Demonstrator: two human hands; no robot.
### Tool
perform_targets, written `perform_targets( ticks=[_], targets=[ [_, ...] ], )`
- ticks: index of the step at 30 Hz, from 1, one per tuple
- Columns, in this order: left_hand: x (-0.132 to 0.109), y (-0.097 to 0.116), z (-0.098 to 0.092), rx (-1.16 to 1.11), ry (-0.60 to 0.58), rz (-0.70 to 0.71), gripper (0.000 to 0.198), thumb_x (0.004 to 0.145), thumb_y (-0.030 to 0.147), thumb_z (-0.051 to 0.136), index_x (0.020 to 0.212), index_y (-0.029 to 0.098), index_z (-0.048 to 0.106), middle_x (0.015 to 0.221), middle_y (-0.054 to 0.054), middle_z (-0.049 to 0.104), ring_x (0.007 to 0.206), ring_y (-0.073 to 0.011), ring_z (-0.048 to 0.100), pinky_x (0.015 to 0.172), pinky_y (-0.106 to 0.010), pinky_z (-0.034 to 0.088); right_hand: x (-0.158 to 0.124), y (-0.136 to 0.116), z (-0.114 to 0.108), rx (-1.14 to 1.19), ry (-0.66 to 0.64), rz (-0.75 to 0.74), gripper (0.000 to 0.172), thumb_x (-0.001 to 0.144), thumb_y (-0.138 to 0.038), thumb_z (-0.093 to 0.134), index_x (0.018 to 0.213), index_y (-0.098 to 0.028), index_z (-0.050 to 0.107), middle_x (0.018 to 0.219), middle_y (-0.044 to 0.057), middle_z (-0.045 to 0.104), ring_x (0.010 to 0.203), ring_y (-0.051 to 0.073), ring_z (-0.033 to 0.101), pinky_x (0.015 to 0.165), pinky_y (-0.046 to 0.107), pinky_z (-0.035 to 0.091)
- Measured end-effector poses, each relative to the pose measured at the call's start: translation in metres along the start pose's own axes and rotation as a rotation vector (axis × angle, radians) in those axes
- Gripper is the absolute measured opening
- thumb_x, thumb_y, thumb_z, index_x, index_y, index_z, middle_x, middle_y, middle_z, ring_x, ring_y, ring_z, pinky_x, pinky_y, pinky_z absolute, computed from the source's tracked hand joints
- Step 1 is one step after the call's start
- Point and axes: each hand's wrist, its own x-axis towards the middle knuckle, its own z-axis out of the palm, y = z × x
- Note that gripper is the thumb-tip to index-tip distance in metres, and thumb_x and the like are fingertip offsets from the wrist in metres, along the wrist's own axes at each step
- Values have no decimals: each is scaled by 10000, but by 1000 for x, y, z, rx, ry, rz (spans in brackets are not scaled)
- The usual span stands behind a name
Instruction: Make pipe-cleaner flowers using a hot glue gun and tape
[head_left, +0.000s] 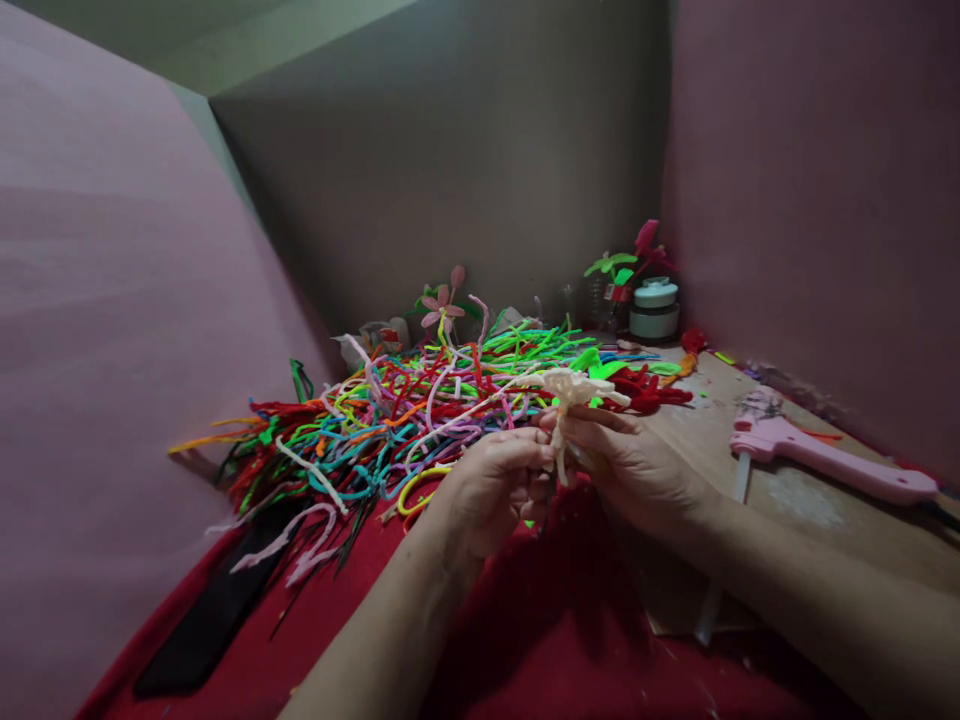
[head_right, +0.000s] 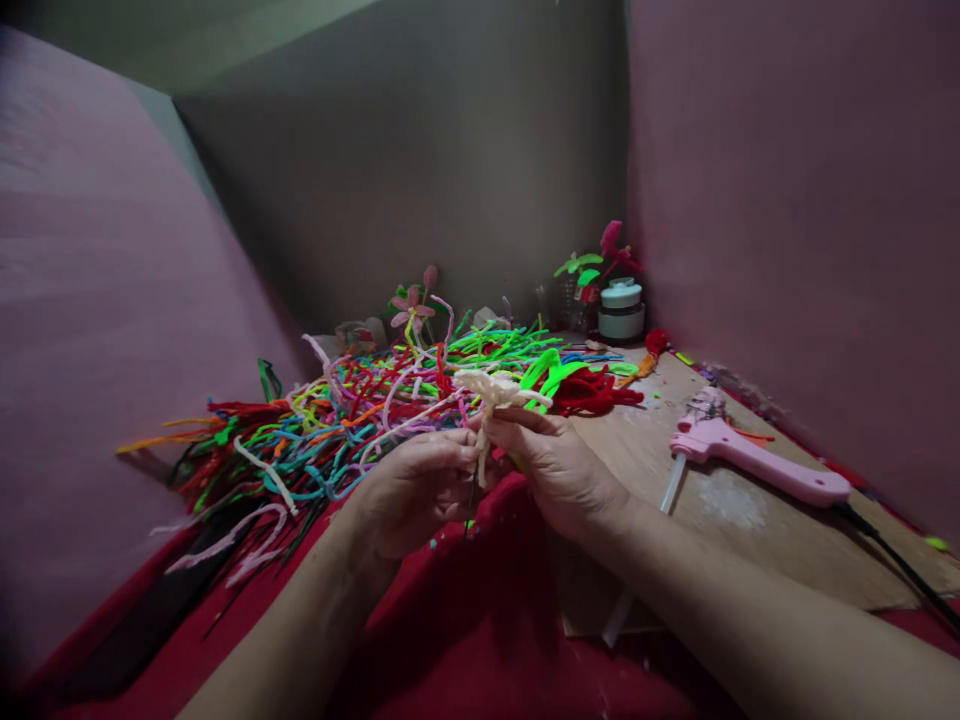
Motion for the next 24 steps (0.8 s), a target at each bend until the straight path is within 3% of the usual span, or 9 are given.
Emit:
perform_targets(
  ticks=[7, 11, 19, 24],
  targets=[
    [0, -3, 9, 50, 104, 98, 88, 594, 113, 526, 680, 131, 519, 523, 47, 374, 410, -40, 247, 402, -195, 207, 0, 3, 4, 42, 23, 53, 62, 713, -212, 666, 727, -157, 693, 653, 5, 649, 557, 112, 551, 531, 241, 454],
    [-1, -3, 14, 93, 155, 147, 156, 558, 112, 494, 705, 136, 540, 544, 39, 417, 413, -50, 278, 403, -205, 220, -1, 3, 3, 71, 15, 83, 76, 716, -226, 660, 746, -158, 677, 654, 6, 639, 561, 130, 555, 542, 272, 456],
    [-2, -2, 16, 78, 129, 133, 45, 618, 179, 533, 646, 151, 513, 578, 34, 434, 441, -52, 320, 408, -201, 232, -1, 1, 1, 84, 12, 63, 77, 705, -226, 684, 779, -210, 667, 720, -12, 634, 633, 128, 535, 617, 282, 423],
    [-2, -3, 16, 74, 135, 139, 244, 551, 135, 507, 779, 132, 592, 565, 35, 466, 401, -41, 314, 398, -199, 221, -1, 2, 1, 64, 6, 64, 59, 709, -241, 678, 744, -200, 653, 690, -13, 620, 596, 126, 516, 586, 284, 404]
  ],
)
